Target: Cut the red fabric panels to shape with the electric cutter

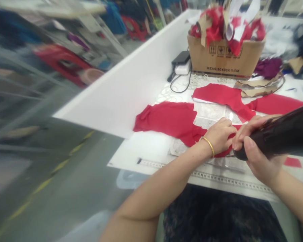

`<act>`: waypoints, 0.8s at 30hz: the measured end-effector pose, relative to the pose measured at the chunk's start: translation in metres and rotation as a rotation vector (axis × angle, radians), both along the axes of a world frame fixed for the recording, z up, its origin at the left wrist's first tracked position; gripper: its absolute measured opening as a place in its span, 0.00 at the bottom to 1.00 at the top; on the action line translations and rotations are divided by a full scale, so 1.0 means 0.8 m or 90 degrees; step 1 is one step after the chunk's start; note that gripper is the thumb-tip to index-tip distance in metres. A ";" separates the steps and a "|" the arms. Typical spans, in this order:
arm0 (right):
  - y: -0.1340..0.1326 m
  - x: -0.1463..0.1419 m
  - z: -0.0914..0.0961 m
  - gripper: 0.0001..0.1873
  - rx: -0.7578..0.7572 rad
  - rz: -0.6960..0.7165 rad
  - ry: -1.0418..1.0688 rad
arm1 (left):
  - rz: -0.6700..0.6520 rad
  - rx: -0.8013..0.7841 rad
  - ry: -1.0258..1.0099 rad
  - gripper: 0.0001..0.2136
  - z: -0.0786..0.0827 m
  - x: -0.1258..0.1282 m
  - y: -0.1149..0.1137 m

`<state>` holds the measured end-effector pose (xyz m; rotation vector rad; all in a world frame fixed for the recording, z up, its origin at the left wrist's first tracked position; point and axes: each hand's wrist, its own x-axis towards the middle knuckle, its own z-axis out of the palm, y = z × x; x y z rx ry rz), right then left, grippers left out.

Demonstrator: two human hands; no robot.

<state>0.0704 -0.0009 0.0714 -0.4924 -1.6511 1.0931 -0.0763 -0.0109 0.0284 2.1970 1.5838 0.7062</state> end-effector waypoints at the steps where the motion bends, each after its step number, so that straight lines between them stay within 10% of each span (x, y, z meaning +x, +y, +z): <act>1: -0.001 0.000 -0.001 0.08 0.000 -0.006 0.002 | -0.004 0.000 0.013 0.09 0.000 0.001 0.000; 13: 0.005 0.029 0.025 0.10 -0.007 0.048 0.059 | 0.002 0.066 -0.011 0.03 0.013 0.006 -0.014; 24: 0.017 0.057 0.002 0.16 -0.067 -0.027 0.028 | -0.004 0.110 -0.009 0.04 0.007 0.012 -0.015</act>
